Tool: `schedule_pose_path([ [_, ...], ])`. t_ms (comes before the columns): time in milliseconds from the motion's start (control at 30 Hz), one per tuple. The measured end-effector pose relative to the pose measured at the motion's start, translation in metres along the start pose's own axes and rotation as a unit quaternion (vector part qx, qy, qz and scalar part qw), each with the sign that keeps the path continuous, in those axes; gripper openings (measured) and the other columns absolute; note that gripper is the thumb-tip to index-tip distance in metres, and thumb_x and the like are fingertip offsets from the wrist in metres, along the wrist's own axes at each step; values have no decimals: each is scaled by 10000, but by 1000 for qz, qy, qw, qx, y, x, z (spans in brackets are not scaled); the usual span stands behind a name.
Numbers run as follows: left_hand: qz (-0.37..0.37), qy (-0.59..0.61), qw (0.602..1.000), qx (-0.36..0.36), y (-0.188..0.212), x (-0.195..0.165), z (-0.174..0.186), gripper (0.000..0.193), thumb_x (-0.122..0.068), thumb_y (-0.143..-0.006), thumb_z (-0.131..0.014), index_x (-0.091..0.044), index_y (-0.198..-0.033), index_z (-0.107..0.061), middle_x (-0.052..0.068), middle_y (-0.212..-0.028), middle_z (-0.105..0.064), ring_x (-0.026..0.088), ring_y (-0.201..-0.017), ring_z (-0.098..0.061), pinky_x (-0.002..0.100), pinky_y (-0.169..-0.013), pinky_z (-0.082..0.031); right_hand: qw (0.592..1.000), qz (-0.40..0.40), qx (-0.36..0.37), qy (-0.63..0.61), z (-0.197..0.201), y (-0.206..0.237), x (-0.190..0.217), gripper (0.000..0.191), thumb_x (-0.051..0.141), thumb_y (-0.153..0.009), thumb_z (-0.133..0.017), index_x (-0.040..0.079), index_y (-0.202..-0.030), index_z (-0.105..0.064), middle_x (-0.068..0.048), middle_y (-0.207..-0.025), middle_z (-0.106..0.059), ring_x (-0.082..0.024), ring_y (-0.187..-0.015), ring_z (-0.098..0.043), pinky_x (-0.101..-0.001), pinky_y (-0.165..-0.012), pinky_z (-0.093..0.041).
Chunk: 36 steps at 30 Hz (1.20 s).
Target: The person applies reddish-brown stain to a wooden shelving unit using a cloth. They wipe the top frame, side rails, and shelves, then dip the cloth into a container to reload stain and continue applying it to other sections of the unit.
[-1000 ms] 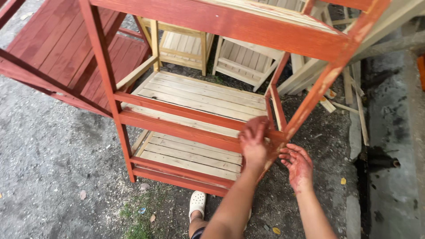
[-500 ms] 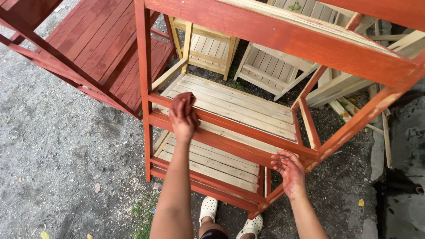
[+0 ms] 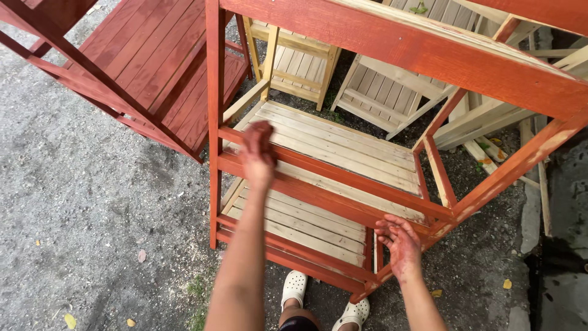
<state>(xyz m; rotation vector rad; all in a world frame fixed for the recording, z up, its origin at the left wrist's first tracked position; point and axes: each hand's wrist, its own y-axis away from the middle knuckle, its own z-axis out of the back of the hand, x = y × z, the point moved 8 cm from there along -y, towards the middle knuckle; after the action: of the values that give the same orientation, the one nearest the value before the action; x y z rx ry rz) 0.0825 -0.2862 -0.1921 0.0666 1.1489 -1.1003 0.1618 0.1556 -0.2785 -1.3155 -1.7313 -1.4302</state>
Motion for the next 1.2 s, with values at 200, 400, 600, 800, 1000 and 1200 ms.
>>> schedule_pose_path([
  [200, 31, -56, 991, 115, 113, -90, -110, 618, -98, -882, -588, -342, -1448, -545, 144, -1465, -537, 437, -1356, -398, 640, -1109, -323, 999, 26, -19, -15, 18, 4, 10, 312, 124, -955, -552, 3, -1237, -609, -162, -1076, -707, -223, -917, -683, -352, -818, -537],
  [400, 2, 90, 952, 292, 200, -165, -168, 638, -141, -883, -627, -360, -1472, -517, 271, -1417, -469, 564, -1272, -404, 647, -1082, -372, 995, 78, -46, -39, 47, 17, 10, 331, 138, -987, -522, -7, -1277, -588, -172, -1102, -704, -241, -912, -687, -356, -822, -543],
  [600, -54, 136, 926, 349, 222, -156, -97, 554, -202, -879, -645, -398, -1395, -596, 165, -1295, -579, 435, -1211, -583, 516, -974, -536, 995, 65, -62, -52, 52, 21, -14, 343, 134, -986, -497, 4, -1287, -598, -171, -1099, -702, -239, -898, -687, -350, -800, -539],
  [800, -69, -134, 896, 418, 185, -90, -96, 407, -298, -934, -578, -410, -1322, -621, 200, -1332, -504, 498, -1234, -497, 544, -895, -542, 998, 30, -37, -46, 2, 16, -47, 310, 102, -950, -538, -1, -1230, -622, -155, -1036, -706, -237, -873, -680, -358, -804, -547],
  [1000, 95, -260, 870, 408, 144, 27, -91, 339, -375, -1104, -398, -301, -1361, -607, 172, -1481, -407, 439, -1356, -418, 562, -1048, -482, 1000, 8, -5, -15, -25, 19, -55, 301, 79, -937, -553, -8, -1211, -642, -158, -1026, -714, -221, -853, -683, -331, -777, -538],
  [1200, 233, -289, 899, 233, 27, 148, 15, 409, -431, -1050, -433, -212, -1366, -570, 235, -1409, -479, 470, -1153, -595, 557, -851, -546, 1000, 1, 0, 1, -16, 15, -54, 289, 94, -939, -563, 0, -1198, -651, -147, -1023, -726, -206, -849, -691, -316, -765, -540],
])
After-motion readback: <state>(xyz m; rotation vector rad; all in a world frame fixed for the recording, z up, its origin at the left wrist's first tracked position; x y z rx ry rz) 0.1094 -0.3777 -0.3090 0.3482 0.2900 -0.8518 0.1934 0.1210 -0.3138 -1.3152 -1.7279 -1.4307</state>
